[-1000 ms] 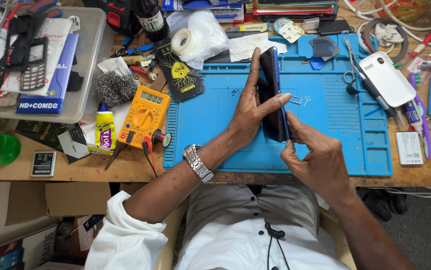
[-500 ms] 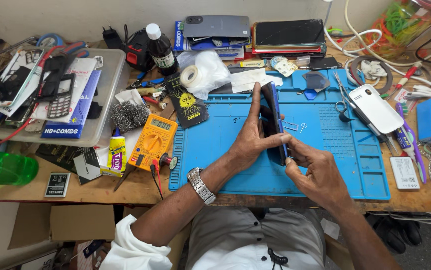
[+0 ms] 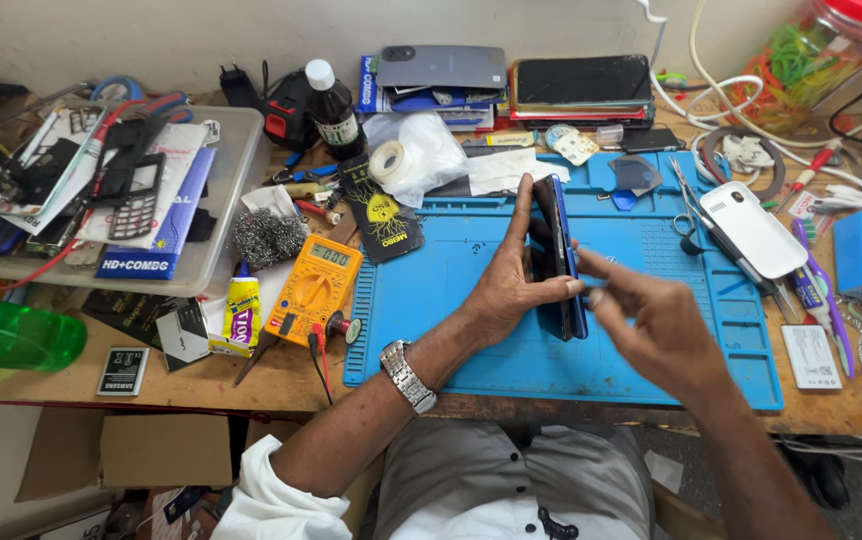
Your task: The person removes the SIM tray from a mobile phone by hand, pries off the back cover, and then uses a screwdriver to remove internal components.
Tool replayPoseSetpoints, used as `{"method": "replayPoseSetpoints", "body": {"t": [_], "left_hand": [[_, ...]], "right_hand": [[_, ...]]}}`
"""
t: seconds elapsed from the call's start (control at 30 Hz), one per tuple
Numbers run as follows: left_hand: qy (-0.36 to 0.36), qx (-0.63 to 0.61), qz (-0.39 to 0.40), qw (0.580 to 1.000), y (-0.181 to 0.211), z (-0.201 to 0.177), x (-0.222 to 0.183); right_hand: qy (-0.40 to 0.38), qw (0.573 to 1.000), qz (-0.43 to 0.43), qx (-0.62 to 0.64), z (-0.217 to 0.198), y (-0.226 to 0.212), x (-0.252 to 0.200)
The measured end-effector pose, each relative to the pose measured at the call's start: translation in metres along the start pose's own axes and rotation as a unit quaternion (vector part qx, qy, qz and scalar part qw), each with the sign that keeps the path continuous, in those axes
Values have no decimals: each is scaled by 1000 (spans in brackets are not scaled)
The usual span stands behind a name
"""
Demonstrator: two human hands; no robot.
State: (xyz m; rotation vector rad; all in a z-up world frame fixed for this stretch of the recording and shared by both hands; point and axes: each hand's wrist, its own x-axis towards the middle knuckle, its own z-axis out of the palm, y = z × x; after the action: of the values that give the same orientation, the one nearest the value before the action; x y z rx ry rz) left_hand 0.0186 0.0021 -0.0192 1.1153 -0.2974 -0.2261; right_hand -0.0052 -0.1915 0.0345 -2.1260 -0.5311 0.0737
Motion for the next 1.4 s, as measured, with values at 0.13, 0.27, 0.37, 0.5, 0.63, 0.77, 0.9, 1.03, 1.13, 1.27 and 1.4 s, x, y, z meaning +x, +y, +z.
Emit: {"method": "replayPoseSetpoints", "body": {"t": [0.13, 0.27, 0.37, 0.5, 0.63, 0.77, 0.9, 1.03, 1.13, 1.27, 1.4], "left_hand": [[9, 21, 7, 1000, 2, 1, 1], [20, 69, 11, 997, 3, 2, 1], [22, 135, 36, 990, 4, 0, 3], [40, 219, 43, 974, 4, -1, 3], [51, 298, 47, 952, 4, -1, 4], [45, 325, 55, 943, 2, -3, 6], [29, 331, 68, 941, -1, -5, 6], [26, 326, 96, 940, 1, -3, 3], [36, 342, 98, 934, 8, 1, 2], [24, 348, 124, 929, 18, 1, -2], [12, 345, 128, 930, 18, -1, -1]], "right_hand": [[45, 999, -10, 23, -10, -5, 33], [47, 998, -25, 19, -14, -16, 63], [43, 998, 37, -23, -17, -23, 77], [41, 997, 34, -53, -20, -23, 87], [39, 999, -13, -21, -23, -20, 89], [63, 993, -44, -87, -24, -24, 86], [66, 992, 0, -110, -23, -30, 82], [64, 991, 6, -117, -25, -30, 81], [50, 997, -40, -54, -30, -27, 80], [45, 997, -44, 41, -32, -22, 74], [60, 998, 8, 9, -31, -17, 77]]}}
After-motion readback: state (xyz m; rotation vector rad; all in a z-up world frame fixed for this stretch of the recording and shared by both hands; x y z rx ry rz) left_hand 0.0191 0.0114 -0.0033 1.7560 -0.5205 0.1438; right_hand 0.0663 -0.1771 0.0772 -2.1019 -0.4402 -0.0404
